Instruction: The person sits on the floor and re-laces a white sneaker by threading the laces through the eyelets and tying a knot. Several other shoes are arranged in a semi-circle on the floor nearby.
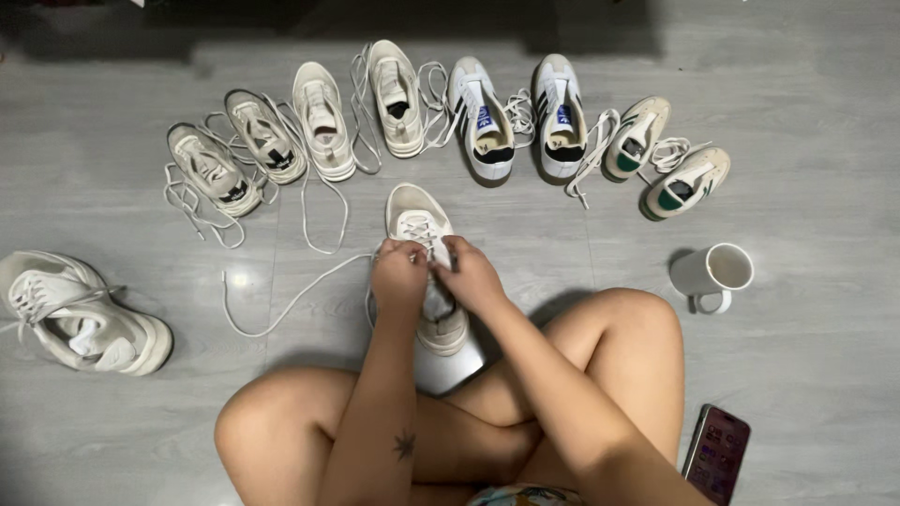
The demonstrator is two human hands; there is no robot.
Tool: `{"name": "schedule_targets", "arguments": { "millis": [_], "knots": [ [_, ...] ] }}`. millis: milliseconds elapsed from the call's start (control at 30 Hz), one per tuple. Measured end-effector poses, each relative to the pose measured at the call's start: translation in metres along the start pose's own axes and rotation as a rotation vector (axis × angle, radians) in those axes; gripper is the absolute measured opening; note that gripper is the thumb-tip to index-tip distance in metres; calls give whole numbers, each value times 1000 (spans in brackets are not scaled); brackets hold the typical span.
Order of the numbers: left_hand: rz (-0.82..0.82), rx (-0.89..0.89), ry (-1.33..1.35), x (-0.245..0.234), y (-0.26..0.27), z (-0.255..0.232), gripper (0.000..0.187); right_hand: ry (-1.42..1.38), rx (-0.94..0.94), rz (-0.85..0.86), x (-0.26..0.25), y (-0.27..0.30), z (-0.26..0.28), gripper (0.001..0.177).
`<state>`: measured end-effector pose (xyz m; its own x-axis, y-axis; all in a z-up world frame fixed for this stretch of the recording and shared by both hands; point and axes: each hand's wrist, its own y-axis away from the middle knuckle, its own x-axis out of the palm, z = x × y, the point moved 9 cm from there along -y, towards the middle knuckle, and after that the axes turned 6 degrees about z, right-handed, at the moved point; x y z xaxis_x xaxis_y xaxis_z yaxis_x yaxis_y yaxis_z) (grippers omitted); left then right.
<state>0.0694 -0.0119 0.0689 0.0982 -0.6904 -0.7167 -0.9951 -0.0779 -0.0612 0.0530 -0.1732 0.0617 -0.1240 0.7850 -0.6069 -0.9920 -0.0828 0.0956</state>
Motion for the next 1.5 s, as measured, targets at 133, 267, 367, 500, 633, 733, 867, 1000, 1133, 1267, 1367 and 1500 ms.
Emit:
{"name": "schedule_targets", "arguments": {
  "millis": [133,267,367,500,633,733,867,1000,1133,1267,1367,1500],
  "knots": [
    [-3,-6,-68,10,6,-11,6,-61,211,10,-4,11,-13,42],
    [-45,39,-38,12,4,-22,5,-146,157,-7,-12,7,-10,39],
    [-40,12,51,16,2,-16,6,-206,183,9,-10,6,-17,40],
    [-10,9,24,24,2,-8,7,-173,153,16,-5,6,-26,39],
    [-137,228,-75,10,0,-31,11,-228,70,31,6,-1,-34,43],
    [-157,169,-54,5,4,-31,10,-253,-82,-189,9,-14,-45,28],
    [-131,93,-182,5,16,-35,21,-537,-7,-330,45,-37,-95,21],
    [-201,41,-248,-6,18,-40,61,-709,118,-380,61,-65,-153,28],
    [-307,-32,-279,-19,29,-34,79,-1310,29,-423,-44,-108,-225,37],
    [-350,-76,-283,-23,27,-30,84,-1214,-154,-919,-321,-68,-289,37],
    [-351,-99,-255,-23,23,-27,85,-1146,-114,-1066,-437,-12,-307,40],
    [-239,-138,-129,-6,17,-9,81,-609,321,-575,-378,-36,-303,26]
  ]
}}
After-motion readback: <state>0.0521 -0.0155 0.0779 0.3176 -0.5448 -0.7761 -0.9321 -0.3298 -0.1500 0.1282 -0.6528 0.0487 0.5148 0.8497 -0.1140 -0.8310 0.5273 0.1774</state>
